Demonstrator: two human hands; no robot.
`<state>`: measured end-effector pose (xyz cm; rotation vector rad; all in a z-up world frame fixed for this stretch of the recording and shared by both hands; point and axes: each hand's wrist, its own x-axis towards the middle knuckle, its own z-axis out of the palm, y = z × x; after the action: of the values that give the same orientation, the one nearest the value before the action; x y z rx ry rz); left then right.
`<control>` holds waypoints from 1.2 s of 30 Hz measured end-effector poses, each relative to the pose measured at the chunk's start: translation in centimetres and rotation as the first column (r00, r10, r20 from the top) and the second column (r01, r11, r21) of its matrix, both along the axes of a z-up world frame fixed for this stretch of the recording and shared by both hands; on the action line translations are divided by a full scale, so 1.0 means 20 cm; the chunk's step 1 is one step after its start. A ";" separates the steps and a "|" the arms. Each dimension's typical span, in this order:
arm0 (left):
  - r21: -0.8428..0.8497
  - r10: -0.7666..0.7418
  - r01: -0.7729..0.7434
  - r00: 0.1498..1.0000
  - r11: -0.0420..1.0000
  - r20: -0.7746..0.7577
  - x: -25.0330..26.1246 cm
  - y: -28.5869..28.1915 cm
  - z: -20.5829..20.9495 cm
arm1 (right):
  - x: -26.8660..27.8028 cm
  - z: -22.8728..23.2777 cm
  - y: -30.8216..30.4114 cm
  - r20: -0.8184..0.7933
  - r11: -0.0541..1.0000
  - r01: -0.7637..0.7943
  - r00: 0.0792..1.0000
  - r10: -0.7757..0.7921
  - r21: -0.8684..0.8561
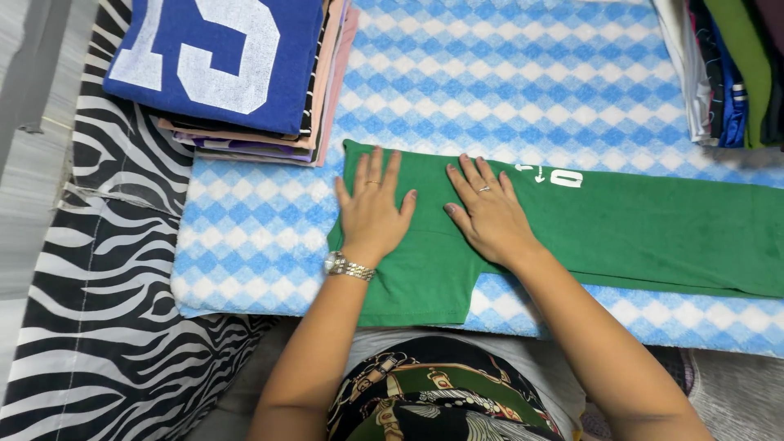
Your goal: The person folds a green t-shirt and a black t-shirt on a blue and white checkered mat. They smooth the fabric, fold the sleeves and sides, and roll the shirts into compact bundles, placing the finished green shirt aside before folding the black one.
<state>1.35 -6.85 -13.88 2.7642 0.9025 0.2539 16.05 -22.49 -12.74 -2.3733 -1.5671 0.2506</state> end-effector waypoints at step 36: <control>-0.058 0.078 -0.061 0.930 0.996 0.359 0.02 0.40 -0.05 | 0.57 -0.09 -0.34 -0.113 0.916 0.209 0.977 -0.181 0.343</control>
<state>1.78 1.08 -14.94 2.5235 0.8925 0.7181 27.42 -29.26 -14.54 -2.1837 -1.2087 0.0157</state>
